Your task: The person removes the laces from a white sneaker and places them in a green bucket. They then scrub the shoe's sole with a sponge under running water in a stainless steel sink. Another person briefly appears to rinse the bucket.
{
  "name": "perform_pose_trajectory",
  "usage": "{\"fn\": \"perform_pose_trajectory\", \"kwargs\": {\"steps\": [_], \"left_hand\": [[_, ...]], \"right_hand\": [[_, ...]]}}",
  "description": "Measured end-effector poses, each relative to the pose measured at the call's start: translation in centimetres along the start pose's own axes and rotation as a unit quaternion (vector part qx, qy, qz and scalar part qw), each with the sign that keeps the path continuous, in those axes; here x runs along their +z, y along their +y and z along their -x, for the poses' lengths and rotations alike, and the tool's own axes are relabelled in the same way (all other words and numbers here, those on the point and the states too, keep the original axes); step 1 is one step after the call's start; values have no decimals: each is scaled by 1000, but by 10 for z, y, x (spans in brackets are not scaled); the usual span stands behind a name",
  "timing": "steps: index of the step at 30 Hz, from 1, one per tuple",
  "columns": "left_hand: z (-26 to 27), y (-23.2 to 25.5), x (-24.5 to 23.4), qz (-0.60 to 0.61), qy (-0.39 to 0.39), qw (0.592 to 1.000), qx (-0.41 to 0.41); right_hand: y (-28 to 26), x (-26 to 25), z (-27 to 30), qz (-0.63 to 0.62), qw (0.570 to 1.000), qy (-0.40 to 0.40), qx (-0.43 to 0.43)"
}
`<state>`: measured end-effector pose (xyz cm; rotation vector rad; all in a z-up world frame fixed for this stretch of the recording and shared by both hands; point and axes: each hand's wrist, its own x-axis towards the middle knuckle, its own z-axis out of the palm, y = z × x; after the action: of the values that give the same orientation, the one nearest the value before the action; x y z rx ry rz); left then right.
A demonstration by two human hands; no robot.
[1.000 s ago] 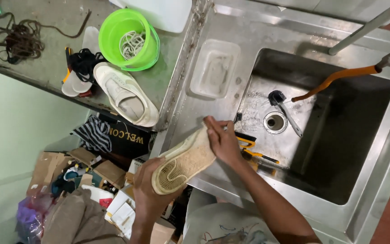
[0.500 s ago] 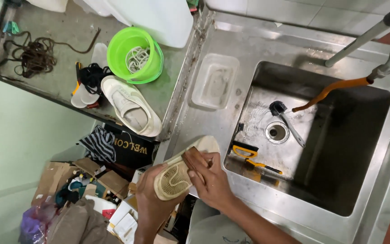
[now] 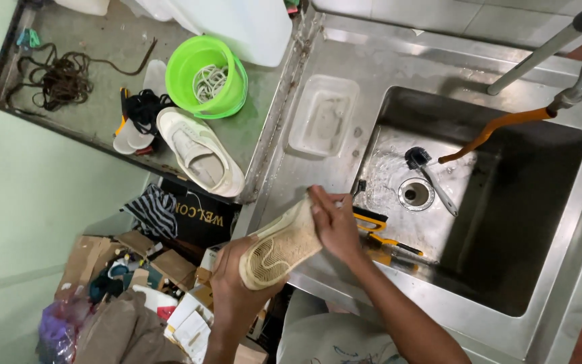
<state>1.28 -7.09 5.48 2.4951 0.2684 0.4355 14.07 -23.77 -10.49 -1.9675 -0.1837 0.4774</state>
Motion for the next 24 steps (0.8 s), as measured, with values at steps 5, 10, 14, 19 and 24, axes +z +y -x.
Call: {"fn": "perform_pose_trajectory", "kwargs": {"steps": [5, 10, 14, 19, 24], "left_hand": [[-6, 3, 0, -21, -3, 999, 38], [-1, -8, 2, -20, 7, 999, 25], [3, -16, 4, -21, 0, 1000, 1], [9, -28, 4, 19, 3, 1000, -18], [-3, -21, 2, 9, 4, 1000, -25]], "right_hand": [[-43, -5, 45, 25, 981, 16, -191], [-20, 1, 12, -1, 996, 28, -85], [-60, 1, 64, 8, 978, 8, -207], [-15, 2, 12, 66, 993, 25, -96], [-50, -5, 77, 66, 985, -10, -162]]}}
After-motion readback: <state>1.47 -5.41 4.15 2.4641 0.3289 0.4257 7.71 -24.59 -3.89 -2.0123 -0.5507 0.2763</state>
